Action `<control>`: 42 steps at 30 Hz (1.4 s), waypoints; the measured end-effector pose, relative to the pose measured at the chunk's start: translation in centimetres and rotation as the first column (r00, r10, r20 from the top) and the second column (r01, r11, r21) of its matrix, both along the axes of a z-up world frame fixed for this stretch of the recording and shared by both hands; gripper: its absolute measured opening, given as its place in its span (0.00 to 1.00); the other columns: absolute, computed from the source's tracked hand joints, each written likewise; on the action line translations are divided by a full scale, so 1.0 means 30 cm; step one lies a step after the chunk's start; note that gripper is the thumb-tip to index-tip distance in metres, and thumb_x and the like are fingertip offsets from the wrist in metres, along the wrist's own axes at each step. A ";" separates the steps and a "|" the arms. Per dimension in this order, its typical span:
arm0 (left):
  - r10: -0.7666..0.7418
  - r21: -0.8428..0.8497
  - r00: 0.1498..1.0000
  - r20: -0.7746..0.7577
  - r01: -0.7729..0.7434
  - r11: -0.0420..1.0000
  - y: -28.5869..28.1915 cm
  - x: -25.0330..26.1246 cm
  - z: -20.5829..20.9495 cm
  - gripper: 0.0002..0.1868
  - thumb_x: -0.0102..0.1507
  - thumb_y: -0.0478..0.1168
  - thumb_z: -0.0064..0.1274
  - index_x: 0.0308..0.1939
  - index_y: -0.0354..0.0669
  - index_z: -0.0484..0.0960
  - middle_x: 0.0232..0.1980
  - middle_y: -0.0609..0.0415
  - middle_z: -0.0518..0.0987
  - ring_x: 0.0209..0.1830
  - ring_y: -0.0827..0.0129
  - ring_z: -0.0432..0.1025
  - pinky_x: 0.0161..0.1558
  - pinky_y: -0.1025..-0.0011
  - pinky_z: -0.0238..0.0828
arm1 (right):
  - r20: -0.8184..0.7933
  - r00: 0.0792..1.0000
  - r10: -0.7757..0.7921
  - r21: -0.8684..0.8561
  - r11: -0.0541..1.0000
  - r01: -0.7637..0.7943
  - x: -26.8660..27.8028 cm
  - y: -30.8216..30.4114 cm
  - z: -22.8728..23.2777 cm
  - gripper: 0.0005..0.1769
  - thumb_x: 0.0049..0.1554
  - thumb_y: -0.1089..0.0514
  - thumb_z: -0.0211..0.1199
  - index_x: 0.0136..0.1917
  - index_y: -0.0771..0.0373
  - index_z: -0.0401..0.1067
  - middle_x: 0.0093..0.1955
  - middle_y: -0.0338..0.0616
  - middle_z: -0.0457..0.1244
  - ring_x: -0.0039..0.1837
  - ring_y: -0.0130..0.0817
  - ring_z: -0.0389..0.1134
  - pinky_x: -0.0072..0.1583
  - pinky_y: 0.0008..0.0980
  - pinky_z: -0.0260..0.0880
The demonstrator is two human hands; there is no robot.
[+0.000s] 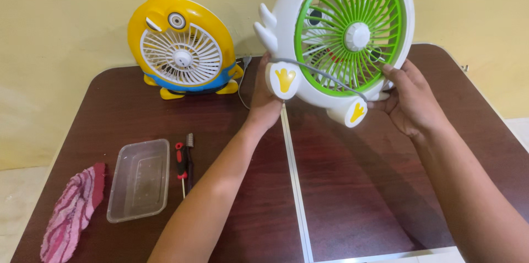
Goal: The person disassembles a small white and green electric fan by removing the front grille, unscrewing the central hub with a screwdriver, and detaching the fan blade. The removed parts are placed on the table next to the fan body.
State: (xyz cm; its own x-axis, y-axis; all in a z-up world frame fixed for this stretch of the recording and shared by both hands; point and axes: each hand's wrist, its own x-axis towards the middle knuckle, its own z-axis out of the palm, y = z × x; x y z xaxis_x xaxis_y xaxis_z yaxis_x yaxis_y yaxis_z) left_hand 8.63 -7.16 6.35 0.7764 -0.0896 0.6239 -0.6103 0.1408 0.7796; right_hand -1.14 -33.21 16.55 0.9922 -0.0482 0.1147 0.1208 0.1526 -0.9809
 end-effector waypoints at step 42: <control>-0.309 0.818 0.950 0.050 0.139 0.558 -0.004 -0.263 0.035 0.07 0.58 0.42 0.60 0.34 0.48 0.91 0.39 0.46 0.81 0.43 0.52 0.76 0.44 0.58 0.73 | 0.053 0.965 -0.257 0.097 0.963 0.252 0.050 -0.110 -0.126 0.17 0.68 0.58 0.50 0.67 0.64 0.57 0.65 0.49 0.62 0.62 0.40 0.70 0.58 0.46 0.78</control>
